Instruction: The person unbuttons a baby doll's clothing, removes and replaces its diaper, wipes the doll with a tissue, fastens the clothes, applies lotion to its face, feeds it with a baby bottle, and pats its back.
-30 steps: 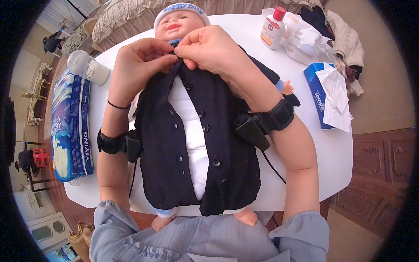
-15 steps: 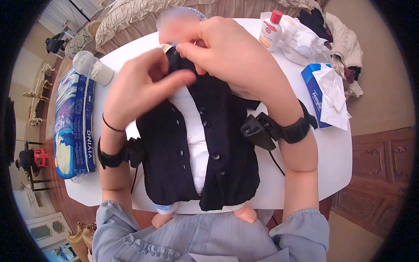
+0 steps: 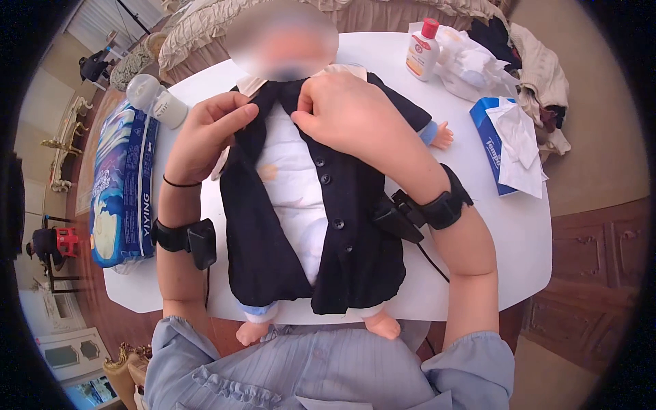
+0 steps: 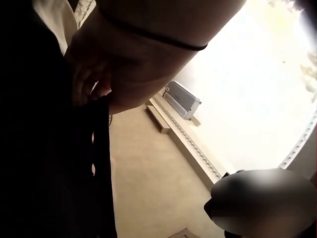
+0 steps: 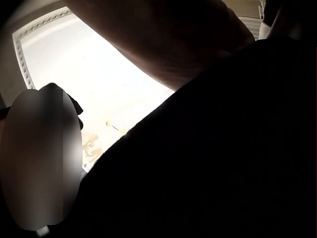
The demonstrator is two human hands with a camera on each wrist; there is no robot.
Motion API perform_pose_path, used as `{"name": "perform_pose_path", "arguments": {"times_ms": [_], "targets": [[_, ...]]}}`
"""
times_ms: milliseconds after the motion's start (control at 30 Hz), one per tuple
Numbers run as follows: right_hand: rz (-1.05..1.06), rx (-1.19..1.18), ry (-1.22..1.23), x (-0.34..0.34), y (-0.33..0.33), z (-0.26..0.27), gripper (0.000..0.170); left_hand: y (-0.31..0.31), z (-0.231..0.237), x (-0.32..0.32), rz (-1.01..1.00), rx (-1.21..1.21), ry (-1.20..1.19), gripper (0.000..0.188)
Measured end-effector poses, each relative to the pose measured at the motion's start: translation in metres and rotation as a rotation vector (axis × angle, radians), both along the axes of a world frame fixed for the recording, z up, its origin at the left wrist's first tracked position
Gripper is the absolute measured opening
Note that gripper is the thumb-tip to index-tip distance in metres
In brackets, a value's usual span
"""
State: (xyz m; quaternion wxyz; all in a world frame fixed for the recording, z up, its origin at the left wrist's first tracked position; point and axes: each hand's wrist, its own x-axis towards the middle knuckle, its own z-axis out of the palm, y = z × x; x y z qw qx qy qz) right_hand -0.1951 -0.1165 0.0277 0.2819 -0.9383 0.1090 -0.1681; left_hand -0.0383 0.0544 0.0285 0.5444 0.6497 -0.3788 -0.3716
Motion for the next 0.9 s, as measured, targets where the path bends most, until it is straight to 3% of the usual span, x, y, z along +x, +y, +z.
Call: {"name": "perform_pose_path", "arguments": {"times_ms": [133,233,333,400,600,900], "targets": [[0.017,0.037,0.092,-0.001,-0.004,0.004,0.024,-0.001,-0.009,0.002,-0.006,-0.037,-0.024,0.017],[0.012,0.235,0.214,-0.004,-0.001,0.012,0.022,-0.002,-0.008,-0.002,-0.015,-0.051,-0.067,0.019],[0.042,0.278,0.162,-0.005,0.0,0.011,0.019,-0.001,-0.007,-0.005,0.033,-0.031,-0.058,0.021],[0.084,0.507,0.127,-0.005,0.001,0.012,0.017,0.001,-0.006,-0.006,0.029,-0.05,-0.116,0.023],[0.101,0.7,0.026,0.0,0.005,0.004,0.016,0.001,-0.002,-0.018,0.055,-0.017,-0.24,0.023],[0.099,0.778,-0.013,0.003,0.006,-0.004,0.019,0.001,-0.001,-0.018,0.055,-0.039,-0.191,0.021]]}}
